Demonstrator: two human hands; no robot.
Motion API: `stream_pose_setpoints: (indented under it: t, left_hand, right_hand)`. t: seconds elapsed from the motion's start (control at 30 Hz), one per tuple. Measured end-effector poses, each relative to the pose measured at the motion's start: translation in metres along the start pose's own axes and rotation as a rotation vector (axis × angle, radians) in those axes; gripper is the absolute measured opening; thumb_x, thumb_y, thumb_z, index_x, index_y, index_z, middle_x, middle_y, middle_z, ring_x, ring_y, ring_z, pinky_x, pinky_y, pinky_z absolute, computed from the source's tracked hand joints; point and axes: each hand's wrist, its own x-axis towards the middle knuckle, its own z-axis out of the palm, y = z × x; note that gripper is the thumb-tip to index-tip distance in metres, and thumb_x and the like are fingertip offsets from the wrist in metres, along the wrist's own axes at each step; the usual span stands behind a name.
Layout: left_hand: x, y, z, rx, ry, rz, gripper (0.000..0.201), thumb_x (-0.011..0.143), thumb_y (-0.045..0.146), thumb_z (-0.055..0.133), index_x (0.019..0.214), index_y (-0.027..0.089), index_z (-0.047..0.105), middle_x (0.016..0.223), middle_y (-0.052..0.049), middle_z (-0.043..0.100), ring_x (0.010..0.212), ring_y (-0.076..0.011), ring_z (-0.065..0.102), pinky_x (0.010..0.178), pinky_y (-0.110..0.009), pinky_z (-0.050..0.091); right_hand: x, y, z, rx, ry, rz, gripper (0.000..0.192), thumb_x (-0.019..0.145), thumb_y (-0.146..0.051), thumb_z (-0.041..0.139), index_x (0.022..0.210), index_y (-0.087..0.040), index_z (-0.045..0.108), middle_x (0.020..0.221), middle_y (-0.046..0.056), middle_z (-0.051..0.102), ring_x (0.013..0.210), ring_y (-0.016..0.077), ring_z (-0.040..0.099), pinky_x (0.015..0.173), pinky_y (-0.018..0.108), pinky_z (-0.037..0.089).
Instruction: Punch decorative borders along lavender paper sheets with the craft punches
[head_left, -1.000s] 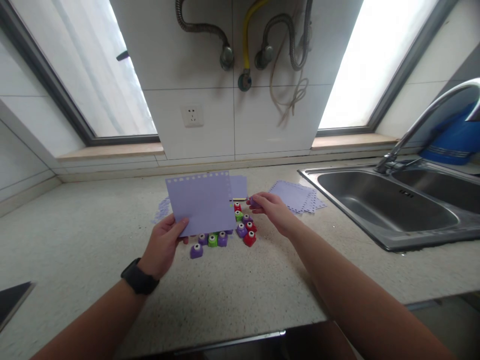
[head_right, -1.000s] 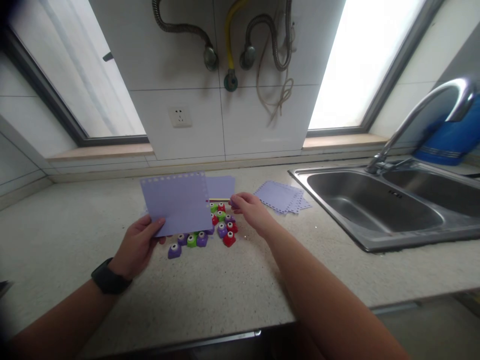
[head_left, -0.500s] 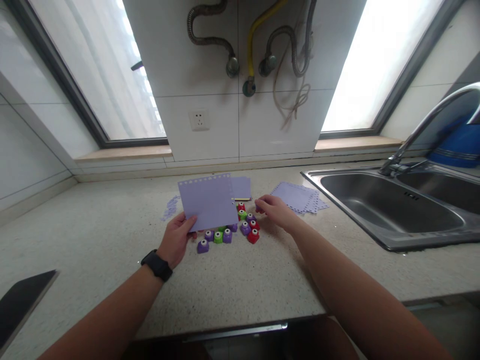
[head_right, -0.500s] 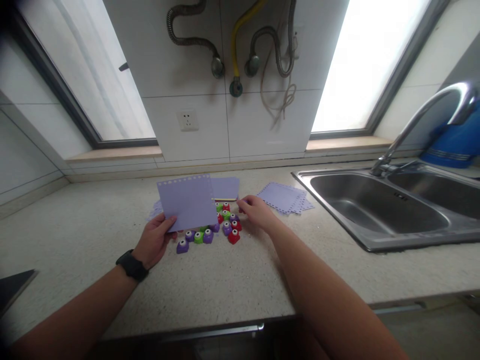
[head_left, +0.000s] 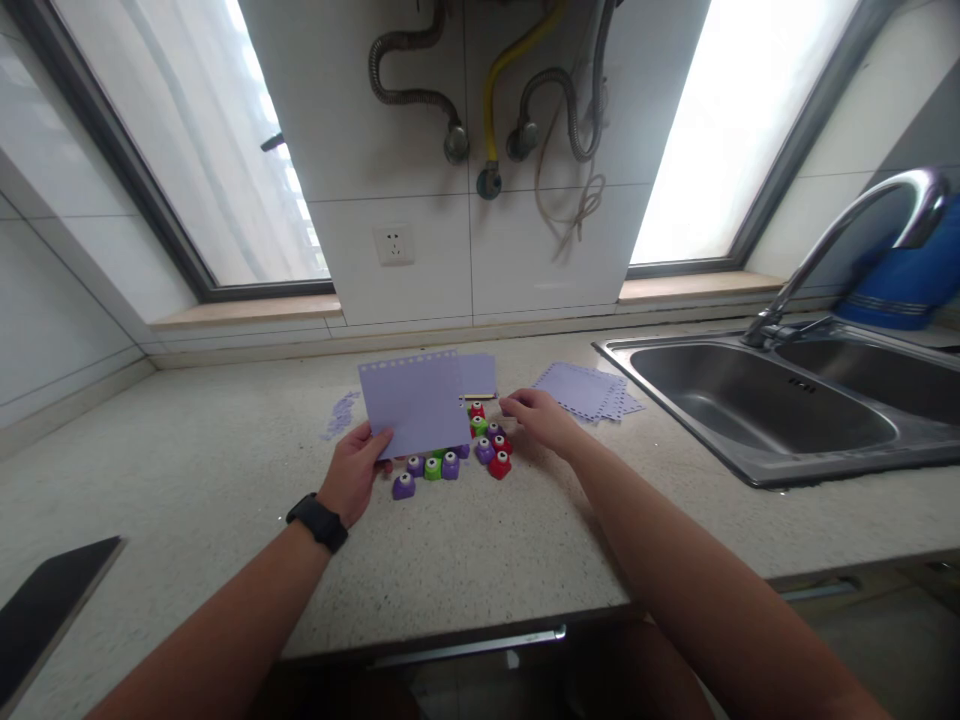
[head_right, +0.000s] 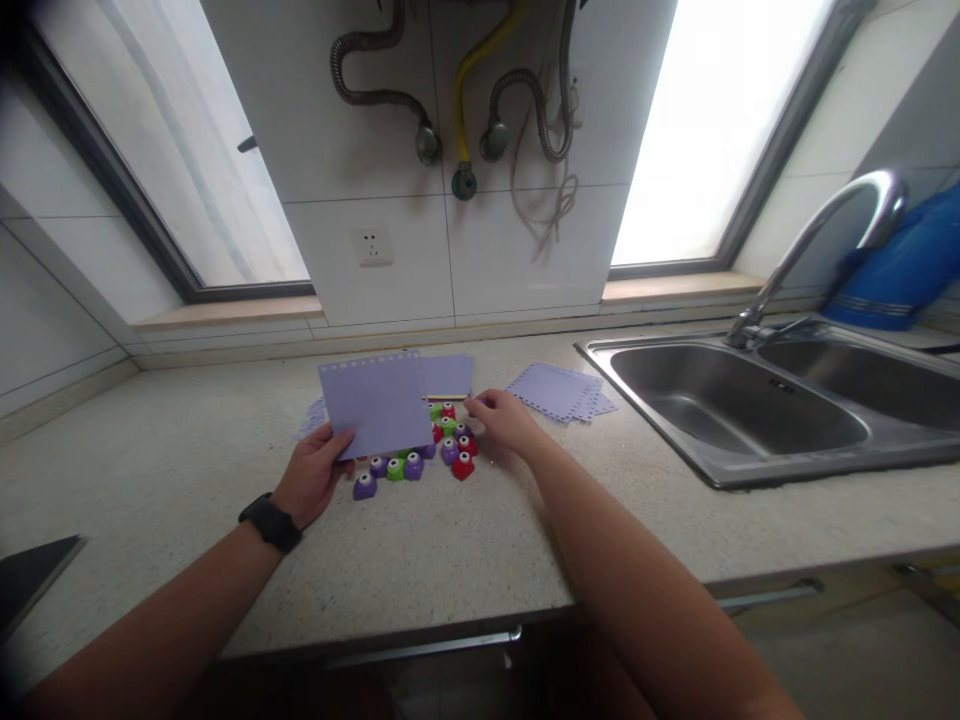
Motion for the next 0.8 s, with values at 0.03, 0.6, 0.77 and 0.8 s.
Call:
stream_pose_setpoints:
  t: [0.03,0.6,0.77,0.8]
  left_hand:
    - [0.0,0.0,0.0,-0.001,0.003,0.0,0.048,0.076,0.04,0.084,0.114,0.012,0.07,0.095,-0.006,0.069,0.063,-0.0111,0.06,0.045,-0.021,0.043]
    - [-0.005,0.005,0.002,0.02,-0.022,-0.017,0.045,0.076,0.04,0.084,0.11,0.013,0.071,0.091,-0.005,0.068,0.062,-0.0091,0.053,0.045,-0.019,0.042]
    - [-0.005,0.005,0.001,0.037,-0.067,-0.046,0.042,0.079,0.039,0.083,0.109,0.012,0.071,0.089,-0.005,0.067,0.062,-0.0093,0.053,0.045,-0.019,0.042]
    - [-0.005,0.005,0.001,0.036,-0.07,-0.048,0.042,0.079,0.039,0.083,0.109,0.012,0.071,0.09,-0.005,0.067,0.062,-0.0095,0.053,0.046,-0.019,0.042]
  right_hand:
    - [0.0,0.001,0.001,0.004,0.004,0.0,0.034,0.096,-0.044,0.06,0.099,-0.015,0.076,0.089,0.007,0.074,0.08,0.0197,0.063,0.072,0.032,0.042]
    - [0.005,0.011,-0.002,-0.141,0.04,-0.016,0.033,0.097,-0.044,0.059,0.098,-0.015,0.076,0.098,0.012,0.075,0.087,0.0238,0.065,0.077,0.034,0.043]
    - [0.006,0.013,-0.001,-0.187,0.039,-0.014,0.034,0.098,-0.045,0.057,0.095,-0.016,0.076,0.097,0.013,0.074,0.086,0.0249,0.065,0.079,0.037,0.044]
    - [0.006,0.013,0.0,-0.194,0.038,-0.015,0.034,0.098,-0.045,0.058,0.095,-0.016,0.076,0.098,0.013,0.074,0.087,0.0249,0.065,0.079,0.037,0.044]
